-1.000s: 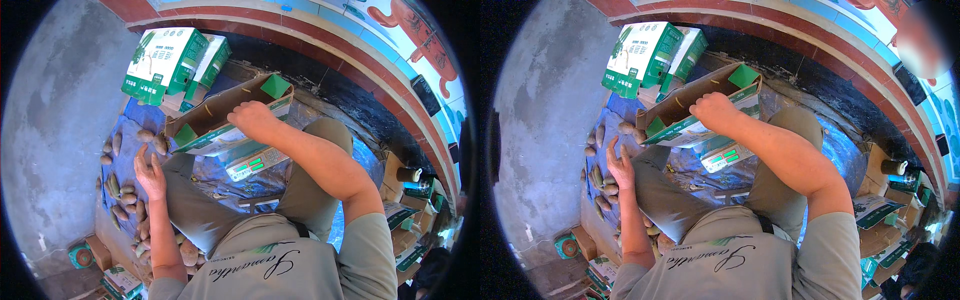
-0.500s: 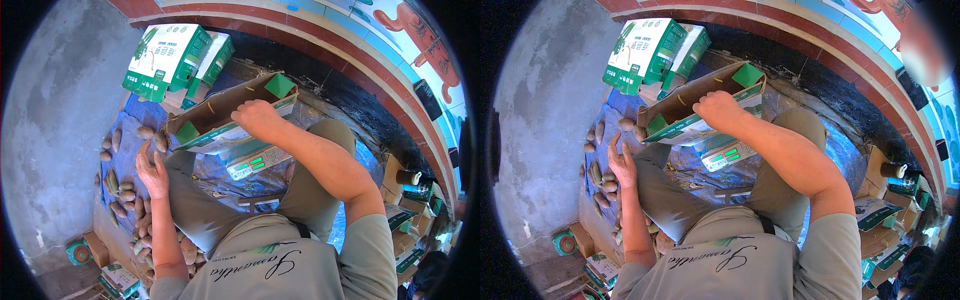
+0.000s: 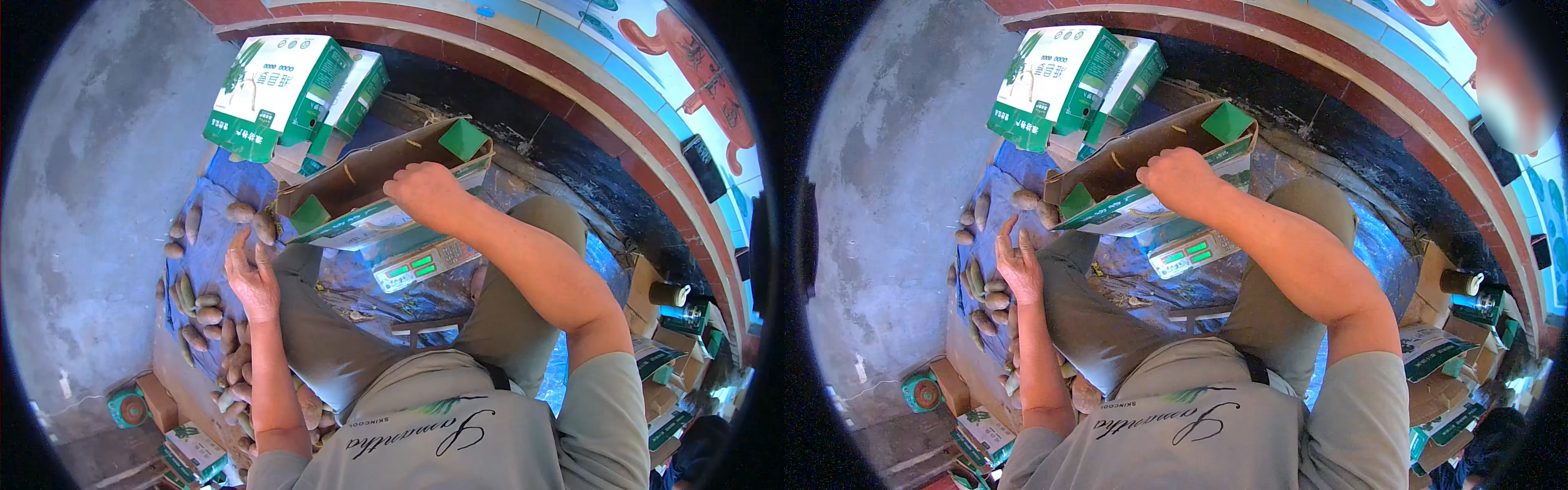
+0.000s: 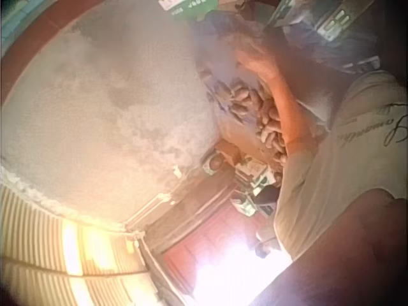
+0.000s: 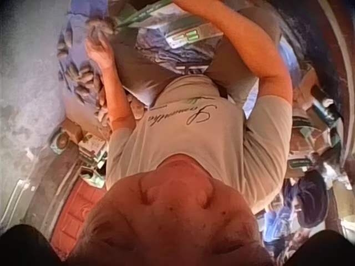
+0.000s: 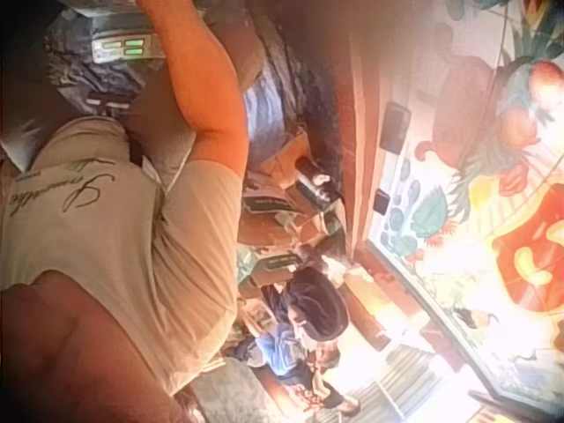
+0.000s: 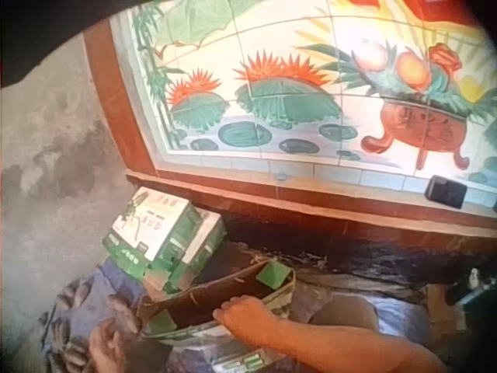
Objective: Sort and pack sweet potatoes into boxes using a digital scale.
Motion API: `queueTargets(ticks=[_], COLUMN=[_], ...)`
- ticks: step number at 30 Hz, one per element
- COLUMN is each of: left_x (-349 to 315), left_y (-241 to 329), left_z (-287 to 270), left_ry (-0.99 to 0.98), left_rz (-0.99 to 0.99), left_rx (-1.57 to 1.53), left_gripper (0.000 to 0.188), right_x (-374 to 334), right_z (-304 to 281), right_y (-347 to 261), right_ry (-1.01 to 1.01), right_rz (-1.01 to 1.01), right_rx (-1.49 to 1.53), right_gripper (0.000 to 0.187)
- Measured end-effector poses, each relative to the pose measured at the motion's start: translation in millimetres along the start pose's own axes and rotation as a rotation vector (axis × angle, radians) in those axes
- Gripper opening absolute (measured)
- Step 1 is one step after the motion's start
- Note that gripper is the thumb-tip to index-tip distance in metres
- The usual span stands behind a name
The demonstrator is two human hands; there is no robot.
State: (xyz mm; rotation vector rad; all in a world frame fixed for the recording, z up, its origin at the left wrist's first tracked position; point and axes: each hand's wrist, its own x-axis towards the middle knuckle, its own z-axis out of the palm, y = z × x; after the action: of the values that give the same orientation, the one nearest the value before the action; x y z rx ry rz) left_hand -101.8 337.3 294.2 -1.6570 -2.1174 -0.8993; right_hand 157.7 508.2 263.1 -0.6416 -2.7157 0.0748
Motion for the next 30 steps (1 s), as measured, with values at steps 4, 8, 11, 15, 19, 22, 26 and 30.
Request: queueTargets(ticks=[4, 8, 11, 15, 19, 22, 26, 30], left_x=[-1.6, -1.1, -0.8, -0.2, -0.6, -0.1, -0.7, -1.2], left_y=[-1.3, 1.3, 2.2, 3.1, 3.3, 4.0, 3.6, 3.3], left_z=[-0.6, -0.9, -1.3, -1.3, -0.5, -0.8, -0.4, -0.2], left_ry=[-0.015, -0.01, -0.012, -0.003, 0.01, 0.012, 0.011, 0.008], left_rz=[-0.054, -0.068, -0.085, -0.084, -0.072, -0.065, -0.069, -0.081], left_rx=[0.007, -0.011, -0.031, -0.045, -0.036, -0.028, -0.032, -0.026], left_gripper=[0.026, 0.026, 0.027, 0.025, 0.025, 0.025, 0.025, 0.026], right_x=[1.0, 0.4, 0.5, 1.0, 1.5, 1.7, 1.2, 1.5], right_z=[-1.2, 1.2, 4.1, 2.6, 2.6, 1.4, 1.3, 1.9], right_y=[-0.6, 0.5, 1.0, 1.0, 0.7, 0.6, 0.3, 0.4], right_ry=[0.003, 0.002, 0.036, 0.027, 0.016, 0.009, -0.005, 0.0], right_rz=[-0.007, -0.008, -0.007, -0.006, -0.001, -0.001, 0.008, 0.005], right_rx=[-0.002, 0.004, 0.002, 0.005, 0.004, 0.017, 0.019, 0.024], right_gripper=[0.008, 0.007, 0.002, 0.003, 0.003, 0.004, 0.005, 0.006])
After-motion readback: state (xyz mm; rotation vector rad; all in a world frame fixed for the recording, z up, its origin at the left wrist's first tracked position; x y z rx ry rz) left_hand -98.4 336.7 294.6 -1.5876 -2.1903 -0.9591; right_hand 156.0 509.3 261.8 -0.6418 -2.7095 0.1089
